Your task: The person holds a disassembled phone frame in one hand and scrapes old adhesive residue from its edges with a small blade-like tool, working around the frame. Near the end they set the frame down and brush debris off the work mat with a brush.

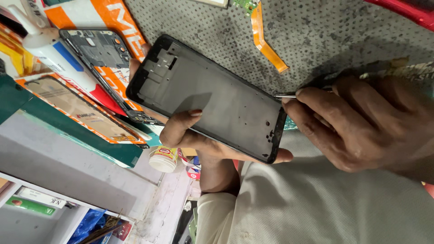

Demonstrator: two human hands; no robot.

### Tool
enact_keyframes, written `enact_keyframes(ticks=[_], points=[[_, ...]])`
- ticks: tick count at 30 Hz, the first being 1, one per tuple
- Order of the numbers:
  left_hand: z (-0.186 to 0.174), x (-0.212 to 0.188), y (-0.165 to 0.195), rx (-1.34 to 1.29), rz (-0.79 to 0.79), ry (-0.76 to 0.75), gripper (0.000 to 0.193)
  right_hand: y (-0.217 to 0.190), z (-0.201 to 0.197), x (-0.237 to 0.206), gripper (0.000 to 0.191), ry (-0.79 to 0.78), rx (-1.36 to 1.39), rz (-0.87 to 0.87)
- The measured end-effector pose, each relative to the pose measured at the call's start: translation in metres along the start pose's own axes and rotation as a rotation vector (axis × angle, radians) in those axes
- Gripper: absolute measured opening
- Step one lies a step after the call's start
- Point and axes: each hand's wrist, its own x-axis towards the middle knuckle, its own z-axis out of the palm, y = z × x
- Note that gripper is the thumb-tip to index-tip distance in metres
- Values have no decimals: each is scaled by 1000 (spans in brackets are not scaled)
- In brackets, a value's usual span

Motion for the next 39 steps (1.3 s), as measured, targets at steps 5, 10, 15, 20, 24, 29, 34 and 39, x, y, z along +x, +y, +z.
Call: enact_keyframes(ticks=[5, 10, 15, 20, 24, 29, 34, 39], points=[[-2, 7, -6, 47, 95, 22, 101, 1, 1, 0, 27, -8, 15, -4], [-8, 6, 2, 69, 20, -79, 98, 3, -2, 2, 27, -11, 25, -24], [-10, 8, 2, 51, -16, -94, 102, 6, -2, 3, 28, 5, 40, -35], [-5, 9, 8, -47, -120, -88, 105, 7, -2, 4, 29, -10, 24, -54], [-6, 9, 11, 8, -76, -82, 102, 6, 0, 5, 28, 46, 33, -48], [-11, 9, 5, 59, 38, -80, 101, 6, -3, 6, 28, 22, 31, -42], [-14, 9, 8, 91, 26, -103, 100, 6, -3, 6, 29, 10, 1, -53], [-10, 12, 5, 57, 54, -66, 100, 6, 0, 5, 29, 37, -40, -87]])
